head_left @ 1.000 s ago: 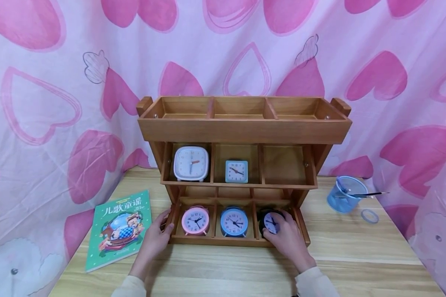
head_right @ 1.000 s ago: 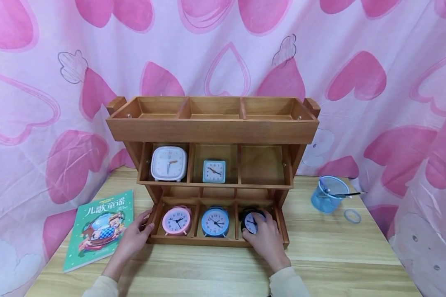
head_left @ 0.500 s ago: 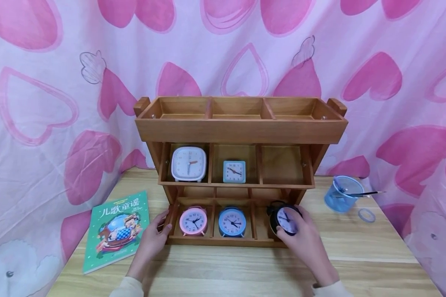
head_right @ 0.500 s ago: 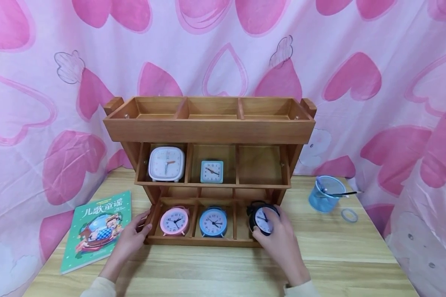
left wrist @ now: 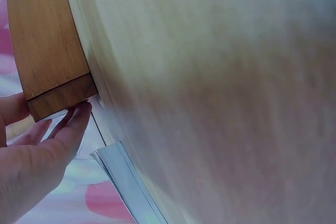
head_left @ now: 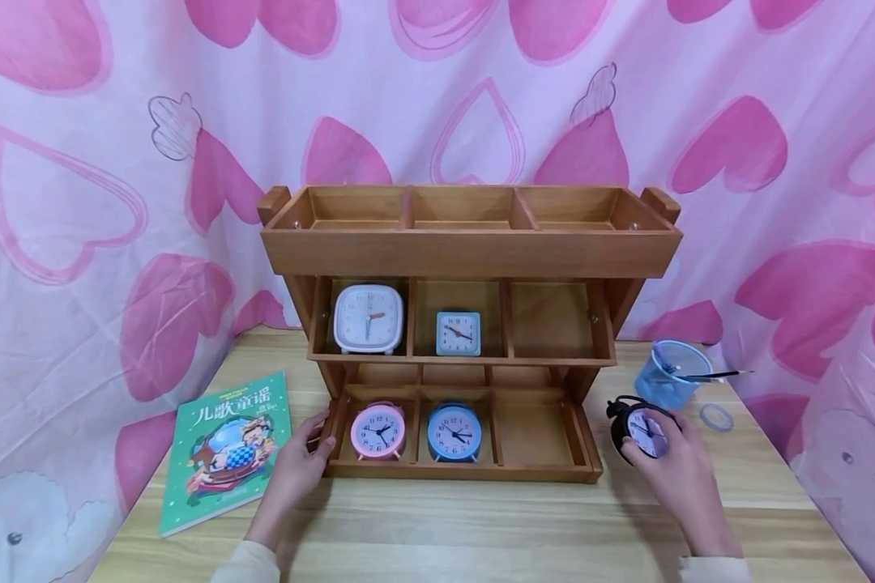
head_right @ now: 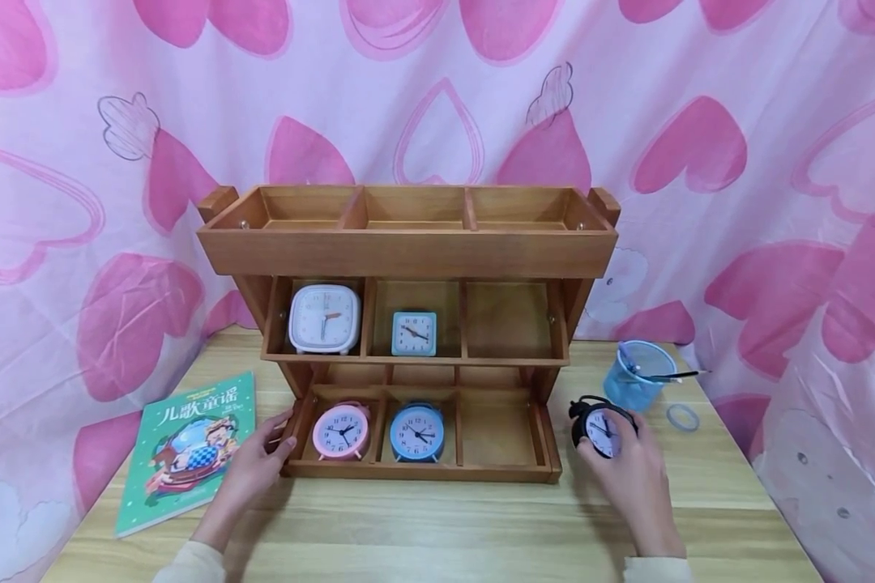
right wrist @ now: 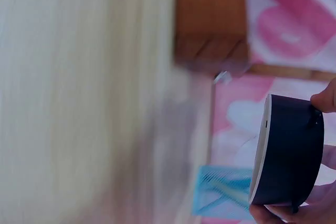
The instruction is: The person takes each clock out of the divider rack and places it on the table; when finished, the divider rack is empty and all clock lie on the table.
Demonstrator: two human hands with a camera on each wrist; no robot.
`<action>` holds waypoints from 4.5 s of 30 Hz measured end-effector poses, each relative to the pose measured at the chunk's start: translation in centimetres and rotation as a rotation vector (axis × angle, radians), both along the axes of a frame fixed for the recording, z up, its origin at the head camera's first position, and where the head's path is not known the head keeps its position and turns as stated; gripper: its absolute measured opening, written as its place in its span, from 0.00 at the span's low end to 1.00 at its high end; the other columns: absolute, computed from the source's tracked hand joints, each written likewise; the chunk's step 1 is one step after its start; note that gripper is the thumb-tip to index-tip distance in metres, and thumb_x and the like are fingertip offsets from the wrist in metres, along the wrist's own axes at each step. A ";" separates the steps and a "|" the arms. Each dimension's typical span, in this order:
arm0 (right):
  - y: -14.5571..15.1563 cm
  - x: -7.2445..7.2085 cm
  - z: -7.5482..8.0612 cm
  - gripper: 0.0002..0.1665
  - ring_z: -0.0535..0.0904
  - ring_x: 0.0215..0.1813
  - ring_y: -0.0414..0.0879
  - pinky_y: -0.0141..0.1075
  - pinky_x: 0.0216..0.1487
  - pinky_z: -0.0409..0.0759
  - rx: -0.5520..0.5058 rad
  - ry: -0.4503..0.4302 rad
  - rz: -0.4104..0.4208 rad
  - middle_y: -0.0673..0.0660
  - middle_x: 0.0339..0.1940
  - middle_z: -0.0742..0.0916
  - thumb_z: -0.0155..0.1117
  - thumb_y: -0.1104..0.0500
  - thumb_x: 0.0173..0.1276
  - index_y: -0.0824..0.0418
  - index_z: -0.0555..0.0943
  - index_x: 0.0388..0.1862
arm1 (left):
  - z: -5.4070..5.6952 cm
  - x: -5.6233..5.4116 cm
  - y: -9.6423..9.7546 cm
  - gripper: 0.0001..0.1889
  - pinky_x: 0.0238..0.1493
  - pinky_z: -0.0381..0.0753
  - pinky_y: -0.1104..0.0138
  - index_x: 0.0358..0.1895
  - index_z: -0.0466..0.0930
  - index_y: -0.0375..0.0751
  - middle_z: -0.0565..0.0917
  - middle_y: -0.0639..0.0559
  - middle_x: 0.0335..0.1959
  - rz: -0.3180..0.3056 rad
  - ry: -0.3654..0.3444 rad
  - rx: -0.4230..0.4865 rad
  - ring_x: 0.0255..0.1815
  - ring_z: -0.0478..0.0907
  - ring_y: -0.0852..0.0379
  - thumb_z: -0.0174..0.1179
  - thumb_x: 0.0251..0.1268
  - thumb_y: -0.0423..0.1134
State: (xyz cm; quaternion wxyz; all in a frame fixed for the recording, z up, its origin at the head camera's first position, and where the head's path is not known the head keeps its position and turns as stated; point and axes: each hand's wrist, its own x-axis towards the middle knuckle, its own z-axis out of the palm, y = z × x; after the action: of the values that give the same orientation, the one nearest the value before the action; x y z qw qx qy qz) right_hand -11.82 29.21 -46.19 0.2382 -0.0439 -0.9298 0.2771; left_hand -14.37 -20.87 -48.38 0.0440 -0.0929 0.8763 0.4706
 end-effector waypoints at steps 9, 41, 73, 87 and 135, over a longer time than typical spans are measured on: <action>2.0 -1.5 -2.3 0.32 0.71 0.53 0.75 0.68 0.46 0.74 0.031 -0.193 0.065 0.80 0.56 0.73 0.73 0.54 0.56 0.70 0.77 0.56 | 0.0 0.0 0.1 0.28 0.62 0.75 0.44 0.76 0.59 0.43 0.67 0.29 0.70 0.014 -0.007 0.005 0.69 0.67 0.32 0.51 0.76 0.35; -11.0 -0.5 0.6 0.32 0.68 0.66 0.68 0.66 0.62 0.70 0.001 -0.097 0.345 0.71 0.67 0.73 0.73 0.54 0.61 0.65 0.77 0.62 | 0.2 0.1 0.1 0.27 0.62 0.75 0.43 0.76 0.58 0.43 0.66 0.29 0.70 0.004 -0.004 0.002 0.69 0.67 0.30 0.49 0.77 0.35; -22.0 -4.4 -2.3 0.30 0.70 0.58 0.61 0.55 0.55 0.81 0.029 -0.306 0.460 0.67 0.62 0.76 0.76 0.50 0.55 0.61 0.82 0.55 | 0.0 0.1 0.5 0.27 0.61 0.76 0.44 0.76 0.59 0.43 0.68 0.28 0.69 0.015 -0.005 -0.008 0.67 0.68 0.31 0.49 0.77 0.35; -20.0 -3.1 0.7 0.28 0.71 0.57 0.57 0.51 0.53 0.81 -0.014 -0.056 0.450 0.63 0.62 0.78 0.76 0.49 0.51 0.56 0.85 0.52 | -0.2 -0.1 0.6 0.27 0.62 0.75 0.44 0.76 0.59 0.44 0.67 0.30 0.70 0.014 -0.003 -0.008 0.68 0.68 0.32 0.49 0.77 0.35; 11.5 -1.0 -2.4 0.35 0.70 0.52 0.75 0.71 0.49 0.70 0.099 -0.320 0.036 0.81 0.53 0.75 0.72 0.48 0.62 0.76 0.77 0.54 | 0.0 0.1 0.3 0.27 0.60 0.77 0.45 0.76 0.59 0.44 0.67 0.30 0.70 0.011 -0.004 -0.027 0.68 0.68 0.32 0.48 0.78 0.36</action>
State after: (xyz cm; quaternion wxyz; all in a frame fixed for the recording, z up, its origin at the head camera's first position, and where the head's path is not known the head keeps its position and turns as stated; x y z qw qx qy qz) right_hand -12.86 40.68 -48.54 0.0838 -0.0589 -0.9690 0.2247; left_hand -14.29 -20.59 -48.38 0.0419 -0.0993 0.8820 0.4588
